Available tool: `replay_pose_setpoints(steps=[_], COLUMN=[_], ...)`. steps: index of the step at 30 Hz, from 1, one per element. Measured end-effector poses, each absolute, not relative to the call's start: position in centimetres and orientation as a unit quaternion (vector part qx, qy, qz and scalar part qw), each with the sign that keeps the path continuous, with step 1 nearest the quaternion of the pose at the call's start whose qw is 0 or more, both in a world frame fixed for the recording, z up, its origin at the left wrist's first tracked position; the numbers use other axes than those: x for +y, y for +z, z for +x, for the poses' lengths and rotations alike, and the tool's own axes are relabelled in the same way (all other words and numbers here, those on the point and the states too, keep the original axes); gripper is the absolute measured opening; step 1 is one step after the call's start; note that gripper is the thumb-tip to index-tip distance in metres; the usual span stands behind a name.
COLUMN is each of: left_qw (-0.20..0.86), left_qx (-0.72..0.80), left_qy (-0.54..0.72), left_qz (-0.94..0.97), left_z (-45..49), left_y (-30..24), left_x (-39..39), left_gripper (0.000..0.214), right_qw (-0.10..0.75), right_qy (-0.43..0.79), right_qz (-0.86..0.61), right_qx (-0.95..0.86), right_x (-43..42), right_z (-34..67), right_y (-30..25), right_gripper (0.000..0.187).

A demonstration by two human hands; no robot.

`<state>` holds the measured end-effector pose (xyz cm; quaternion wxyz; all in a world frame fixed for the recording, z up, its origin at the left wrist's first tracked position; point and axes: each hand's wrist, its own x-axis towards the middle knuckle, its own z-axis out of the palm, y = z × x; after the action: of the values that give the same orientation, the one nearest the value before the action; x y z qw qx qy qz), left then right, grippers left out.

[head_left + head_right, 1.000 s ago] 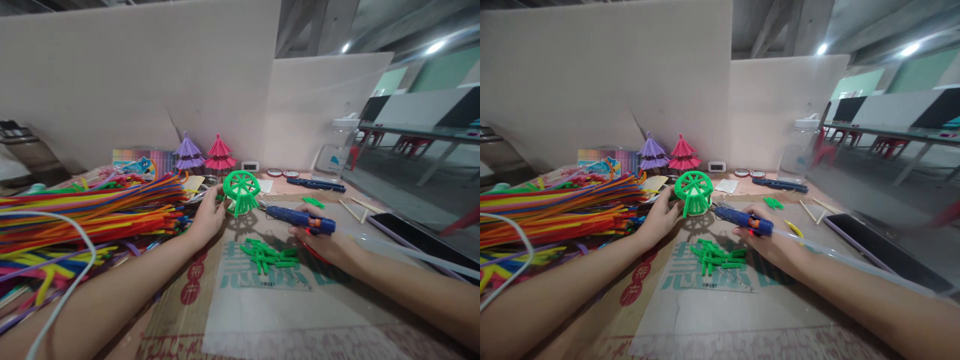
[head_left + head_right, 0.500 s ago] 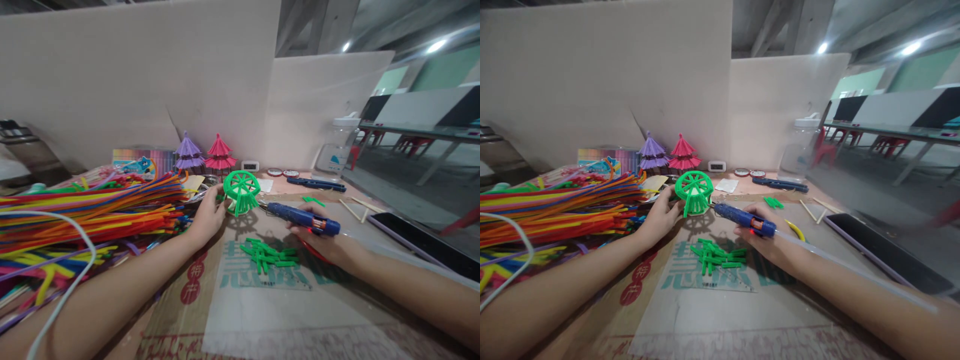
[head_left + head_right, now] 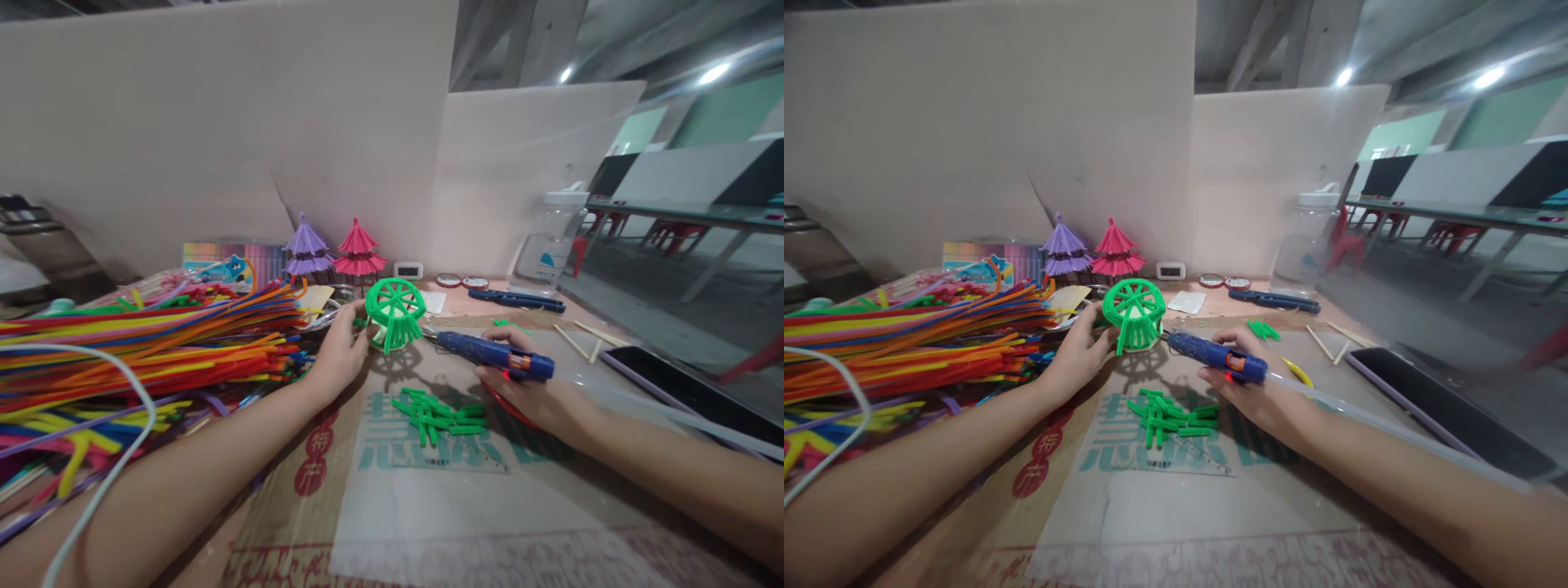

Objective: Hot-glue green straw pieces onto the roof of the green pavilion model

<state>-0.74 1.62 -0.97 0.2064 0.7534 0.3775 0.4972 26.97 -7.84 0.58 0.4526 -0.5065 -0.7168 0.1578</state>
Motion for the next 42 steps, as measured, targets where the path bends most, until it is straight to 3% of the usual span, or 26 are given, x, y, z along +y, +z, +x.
replay_pose_setpoints(steps=[11,42], left_qw=[0.225,0.161], left_qx=[0.374,0.366], left_qy=[0.497,0.464], left_qz=[0.75,0.79], left_z=[-0.73,-0.67], left_y=[-1.09,-0.81], left_x=[1.66,1.08], left_gripper=[0.032,0.039], right_qw=[0.422,0.451], right_qy=[0.134,0.153], right_qz=[-0.514,-0.516], right_qx=[-0.735,-0.712], right_x=[-7.34,-7.97], right_z=[27.67,27.21], right_y=[-0.33,0.32], right_gripper=[0.021,0.024])
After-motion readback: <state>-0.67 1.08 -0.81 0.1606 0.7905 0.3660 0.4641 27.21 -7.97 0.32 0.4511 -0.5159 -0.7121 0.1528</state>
